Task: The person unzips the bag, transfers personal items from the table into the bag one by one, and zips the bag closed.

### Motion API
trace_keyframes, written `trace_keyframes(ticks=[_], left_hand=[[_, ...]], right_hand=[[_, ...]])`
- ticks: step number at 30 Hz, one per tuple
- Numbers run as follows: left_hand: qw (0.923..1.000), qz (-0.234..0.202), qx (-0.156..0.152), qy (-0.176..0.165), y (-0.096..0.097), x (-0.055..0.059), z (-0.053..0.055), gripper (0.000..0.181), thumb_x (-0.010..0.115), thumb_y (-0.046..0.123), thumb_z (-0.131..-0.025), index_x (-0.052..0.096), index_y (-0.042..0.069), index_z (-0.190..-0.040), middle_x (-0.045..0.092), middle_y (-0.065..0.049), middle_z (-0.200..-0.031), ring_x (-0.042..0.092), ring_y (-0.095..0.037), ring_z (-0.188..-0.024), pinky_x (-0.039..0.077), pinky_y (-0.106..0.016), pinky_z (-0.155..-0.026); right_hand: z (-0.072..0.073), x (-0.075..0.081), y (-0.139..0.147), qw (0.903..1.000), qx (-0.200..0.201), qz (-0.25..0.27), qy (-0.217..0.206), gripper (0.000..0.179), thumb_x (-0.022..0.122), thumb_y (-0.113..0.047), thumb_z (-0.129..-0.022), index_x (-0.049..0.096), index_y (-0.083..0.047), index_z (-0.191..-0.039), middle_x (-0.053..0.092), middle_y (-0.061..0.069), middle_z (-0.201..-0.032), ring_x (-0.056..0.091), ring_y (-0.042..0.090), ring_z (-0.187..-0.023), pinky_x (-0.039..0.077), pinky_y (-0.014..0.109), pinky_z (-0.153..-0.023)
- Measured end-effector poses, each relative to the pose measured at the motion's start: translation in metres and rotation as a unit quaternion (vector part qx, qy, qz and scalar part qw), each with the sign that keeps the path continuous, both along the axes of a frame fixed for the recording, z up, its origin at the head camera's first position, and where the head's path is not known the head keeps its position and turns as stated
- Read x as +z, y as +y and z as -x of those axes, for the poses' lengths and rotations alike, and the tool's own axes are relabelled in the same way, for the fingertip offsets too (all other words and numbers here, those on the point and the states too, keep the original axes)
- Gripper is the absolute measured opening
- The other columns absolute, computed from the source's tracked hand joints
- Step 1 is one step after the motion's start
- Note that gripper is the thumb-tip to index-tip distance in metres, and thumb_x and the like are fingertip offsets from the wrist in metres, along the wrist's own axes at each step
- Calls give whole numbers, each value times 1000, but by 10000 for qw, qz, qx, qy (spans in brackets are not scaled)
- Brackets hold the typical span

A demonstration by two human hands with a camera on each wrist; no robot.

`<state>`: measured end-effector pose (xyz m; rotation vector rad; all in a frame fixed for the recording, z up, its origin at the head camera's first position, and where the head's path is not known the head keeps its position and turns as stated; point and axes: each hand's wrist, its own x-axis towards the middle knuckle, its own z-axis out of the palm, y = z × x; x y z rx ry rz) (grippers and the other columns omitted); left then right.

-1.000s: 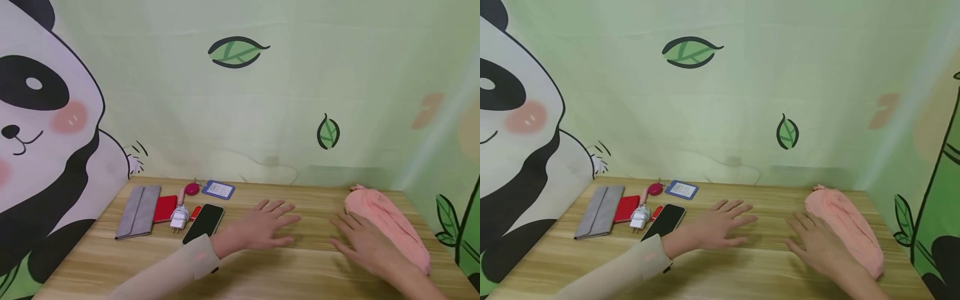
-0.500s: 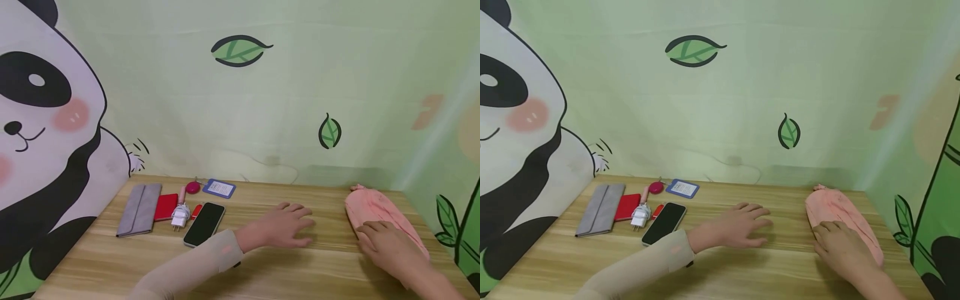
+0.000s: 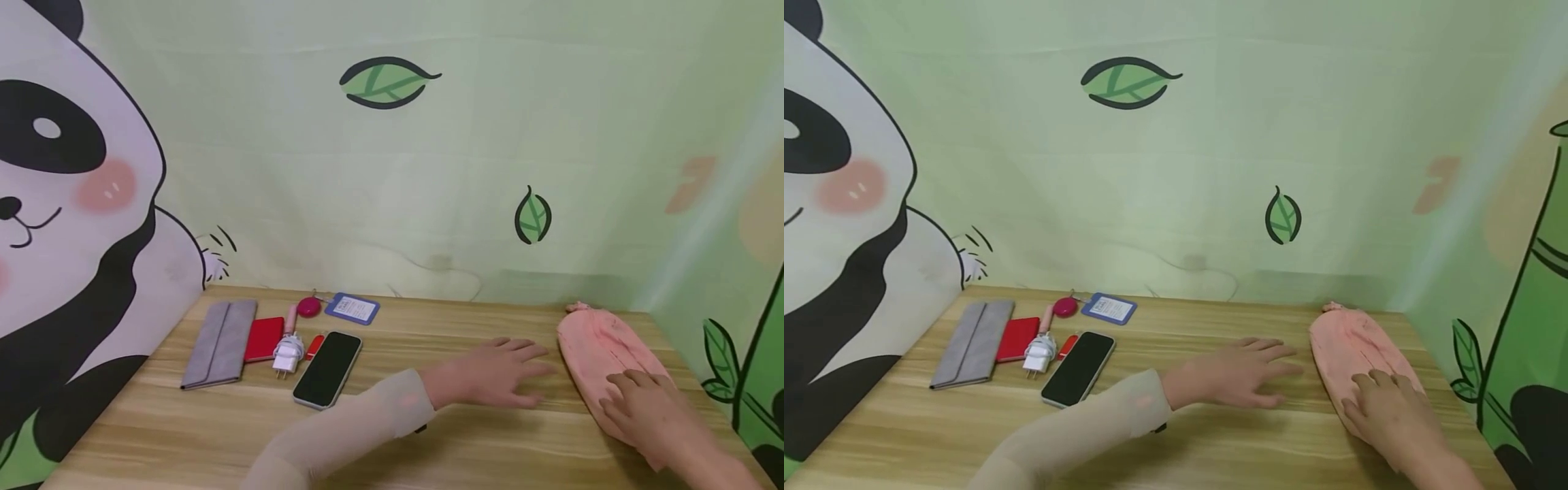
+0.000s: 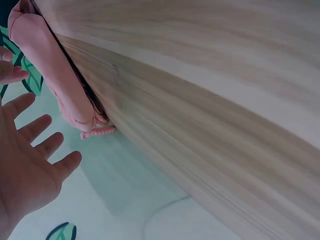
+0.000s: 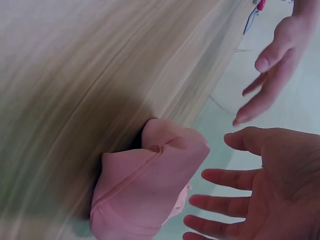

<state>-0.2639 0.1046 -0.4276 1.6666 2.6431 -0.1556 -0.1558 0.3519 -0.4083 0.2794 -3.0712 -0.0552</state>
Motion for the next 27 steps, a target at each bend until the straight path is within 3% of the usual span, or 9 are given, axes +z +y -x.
trace_keyframes(ticks=[7, 14, 22, 27], left_hand=[[9997, -32, -86, 208, 32, 2, 7, 64, 27, 65, -103, 12, 43, -162, 5, 14, -170, 5, -8, -155, 19, -33, -123], [9997, 216, -105, -109, 55, -1, 23, 63, 24, 63, -105, 12, 42, -162, -1, 17, -169, -2, -9, -156, 9, -28, -124], [9964, 722, -268, -344, 59, -6, 31, 61, 25, 61, -106, 19, 39, -162, 8, 18, -168, -4, -7, -155, 4, -21, -122], [9951, 796, -362, -467, 60, -12, 33, 60, 29, 61, -105, 27, 38, -160, 15, 18, -167, -2, -4, -154, 2, -18, -121]], right_hand=[[3, -4, 4, 9994, -127, -224, -233, 41, 66, -32, -97, 66, 4, -116, 65, 21, -108, 58, 44, -106, 43, 64, -92], [5, -4, 0, 9962, -345, 117, -792, 50, 65, -39, -97, 63, 4, -123, 63, 26, -113, 57, 52, -101, 46, 65, -87], [5, -11, -7, 9975, -237, -173, -641, 40, 66, -35, -96, 68, -1, -117, 65, 19, -105, 59, 47, -94, 47, 63, -83], [7, -11, -7, 9954, -311, -157, -891, 39, 68, -35, -95, 69, -3, -118, 65, 18, -105, 60, 46, -92, 48, 64, -80]])
